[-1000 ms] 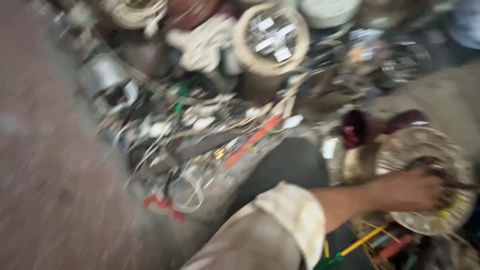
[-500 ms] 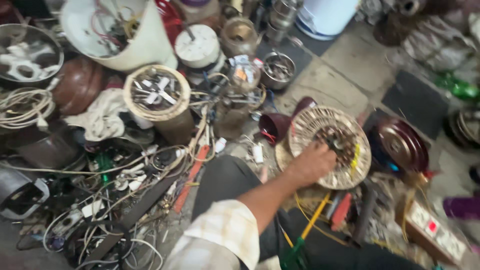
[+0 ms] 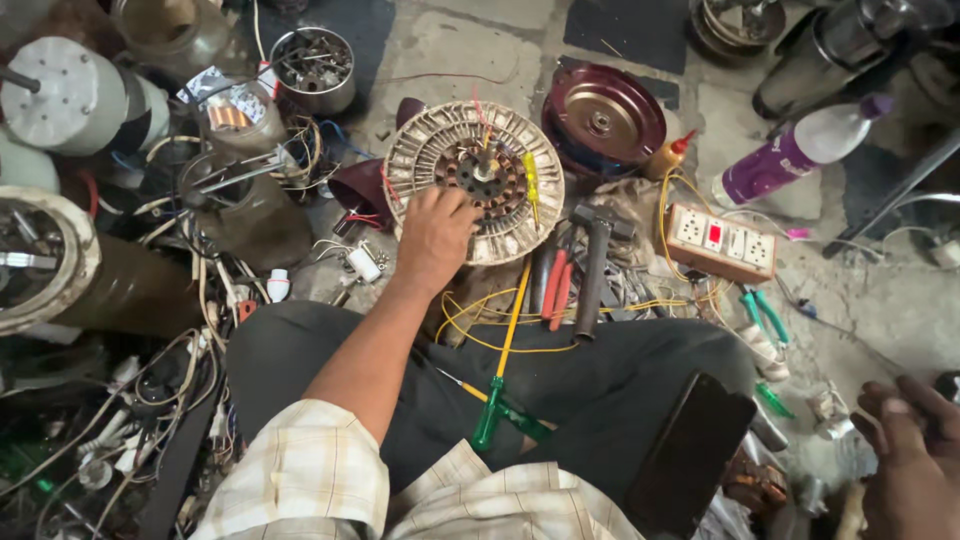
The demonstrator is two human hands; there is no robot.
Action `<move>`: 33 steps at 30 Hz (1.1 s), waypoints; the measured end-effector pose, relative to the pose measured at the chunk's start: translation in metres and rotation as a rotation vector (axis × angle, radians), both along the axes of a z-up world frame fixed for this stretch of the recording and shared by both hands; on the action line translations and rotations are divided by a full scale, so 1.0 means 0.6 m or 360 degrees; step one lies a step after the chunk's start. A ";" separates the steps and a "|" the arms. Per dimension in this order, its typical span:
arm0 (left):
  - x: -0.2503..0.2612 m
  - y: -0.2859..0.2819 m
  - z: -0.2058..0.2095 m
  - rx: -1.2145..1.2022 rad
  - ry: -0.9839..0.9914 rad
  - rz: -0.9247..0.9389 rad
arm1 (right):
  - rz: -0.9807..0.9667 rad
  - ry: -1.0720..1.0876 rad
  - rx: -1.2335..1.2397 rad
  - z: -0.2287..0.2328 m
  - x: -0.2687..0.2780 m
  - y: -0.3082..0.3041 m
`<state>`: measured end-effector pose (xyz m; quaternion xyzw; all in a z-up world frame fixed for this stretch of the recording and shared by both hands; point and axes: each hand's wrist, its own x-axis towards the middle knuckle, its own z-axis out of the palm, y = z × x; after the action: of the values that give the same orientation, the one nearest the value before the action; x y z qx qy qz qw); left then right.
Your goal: The person works on a disassembled electric motor stator, using a screwdriver to adjust wires and a multimeter to test connections. They also use pliers to strip wire insulation and connect a rotor to the stator.
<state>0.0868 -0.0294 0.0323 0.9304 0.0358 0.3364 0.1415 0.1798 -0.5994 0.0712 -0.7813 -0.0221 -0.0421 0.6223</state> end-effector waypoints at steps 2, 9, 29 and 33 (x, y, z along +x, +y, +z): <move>-0.002 0.000 0.000 -0.0002 0.0068 0.0049 | -0.0027 0.0033 -0.0047 0.003 -0.010 0.022; 0.004 -0.001 -0.010 0.0130 0.0147 0.0035 | -0.0215 0.0194 -0.0259 0.004 -0.047 0.032; -0.033 0.045 -0.081 0.0759 0.0416 0.0129 | 0.0356 -0.1080 -0.1627 -0.269 -0.213 0.064; -0.032 0.044 -0.082 0.0811 0.0440 0.0106 | -0.0266 0.1718 0.0173 -0.389 -0.270 0.067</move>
<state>0.0674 -0.0032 -0.0170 0.9713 -0.0005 0.2089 -0.1140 0.0176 -0.5591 -0.1620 -0.6579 0.3647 0.3142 0.5791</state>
